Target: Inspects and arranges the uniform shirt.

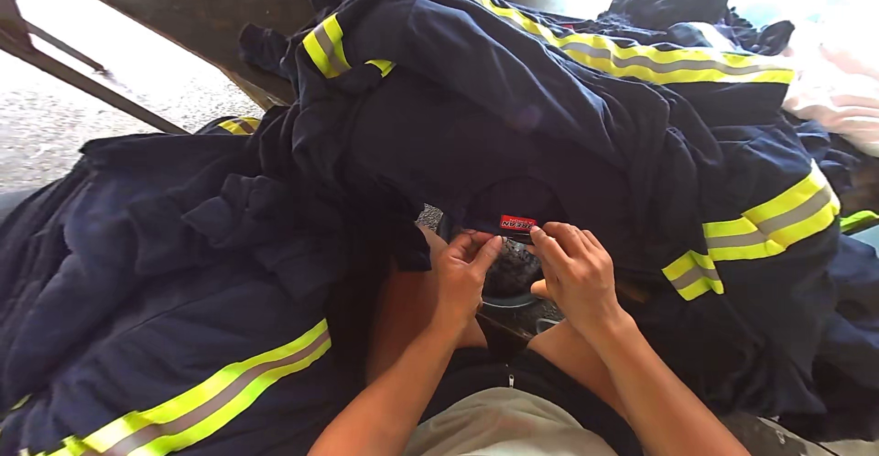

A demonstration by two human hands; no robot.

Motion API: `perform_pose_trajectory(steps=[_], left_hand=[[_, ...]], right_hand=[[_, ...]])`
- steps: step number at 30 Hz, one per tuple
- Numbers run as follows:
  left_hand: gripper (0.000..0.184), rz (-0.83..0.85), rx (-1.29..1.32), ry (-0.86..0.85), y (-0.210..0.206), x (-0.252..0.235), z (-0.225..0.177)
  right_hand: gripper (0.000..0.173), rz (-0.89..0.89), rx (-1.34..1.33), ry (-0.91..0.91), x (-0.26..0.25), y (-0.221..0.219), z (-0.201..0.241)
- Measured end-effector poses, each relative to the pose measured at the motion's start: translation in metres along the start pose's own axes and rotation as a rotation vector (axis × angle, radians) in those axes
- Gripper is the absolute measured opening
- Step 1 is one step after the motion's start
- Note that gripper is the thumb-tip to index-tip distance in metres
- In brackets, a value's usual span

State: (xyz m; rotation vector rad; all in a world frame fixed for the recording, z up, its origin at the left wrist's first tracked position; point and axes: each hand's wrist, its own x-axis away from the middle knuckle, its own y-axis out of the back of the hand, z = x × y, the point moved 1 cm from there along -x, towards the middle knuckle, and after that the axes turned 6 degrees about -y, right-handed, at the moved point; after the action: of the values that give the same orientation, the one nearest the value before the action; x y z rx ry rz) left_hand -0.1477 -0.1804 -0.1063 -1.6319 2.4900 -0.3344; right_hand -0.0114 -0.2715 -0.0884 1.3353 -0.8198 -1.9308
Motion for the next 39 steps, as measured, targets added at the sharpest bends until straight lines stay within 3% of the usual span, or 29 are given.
perform_pose_trajectory(steps=[14,16,18,19,22,24,25,26,28,30,32,35,39], left_hand=[[0.015,-0.045,0.043,0.007,-0.007,0.002,-0.001],[0.011,0.026,0.001,0.032,-0.004,0.003,0.001],[0.012,0.219,-0.202,0.018,0.006,0.001,0.0],[0.024,0.295,-0.382,-0.048,0.01,0.0,-0.002],[0.039,0.153,-0.847,-0.401,0.019,-0.01,-0.013],[0.057,0.07,-1.034,-0.425,0.025,-0.033,-0.011],[0.06,0.065,-1.083,-0.389,0.028,-0.048,-0.008],[0.049,0.057,-1.075,-0.373,0.031,-0.061,-0.006],[0.02,-0.024,-0.752,-0.342,0.034,-0.076,-0.013],[0.025,-0.072,-0.009,-0.147,0.026,-0.075,-0.029],[0.032,-0.066,0.421,-0.054,0.011,-0.064,-0.045],[0.022,-0.021,0.542,-0.133,-0.003,-0.055,-0.048],[0.027,-0.007,0.525,-0.275,-0.006,-0.049,-0.041]], right_hand=[[0.017,-0.02,0.034,0.076,-0.003,-0.009,0.006],[0.017,-0.005,0.026,0.08,-0.002,-0.011,0.004],[0.017,0.016,-0.009,0.062,-0.002,-0.012,0.001],[0.018,0.023,-0.036,0.043,-0.002,-0.011,-0.001],[0.021,0.038,-0.166,-0.065,-0.006,-0.008,-0.009],[0.021,0.05,-0.285,-0.147,-0.01,-0.009,-0.01],[0.021,0.06,-0.351,-0.186,-0.012,-0.01,-0.009],[0.022,0.072,-0.42,-0.22,-0.015,-0.012,-0.008],[0.025,0.09,-0.565,-0.29,-0.019,-0.019,-0.007],[0.029,0.106,-0.708,-0.374,-0.023,-0.022,-0.006],[0.028,0.085,-0.831,-0.429,-0.03,-0.02,-0.002],[0.031,0.072,-0.977,-0.451,-0.05,-0.008,0.009],[0.042,0.157,-0.978,-0.369,-0.075,0.001,0.017]])
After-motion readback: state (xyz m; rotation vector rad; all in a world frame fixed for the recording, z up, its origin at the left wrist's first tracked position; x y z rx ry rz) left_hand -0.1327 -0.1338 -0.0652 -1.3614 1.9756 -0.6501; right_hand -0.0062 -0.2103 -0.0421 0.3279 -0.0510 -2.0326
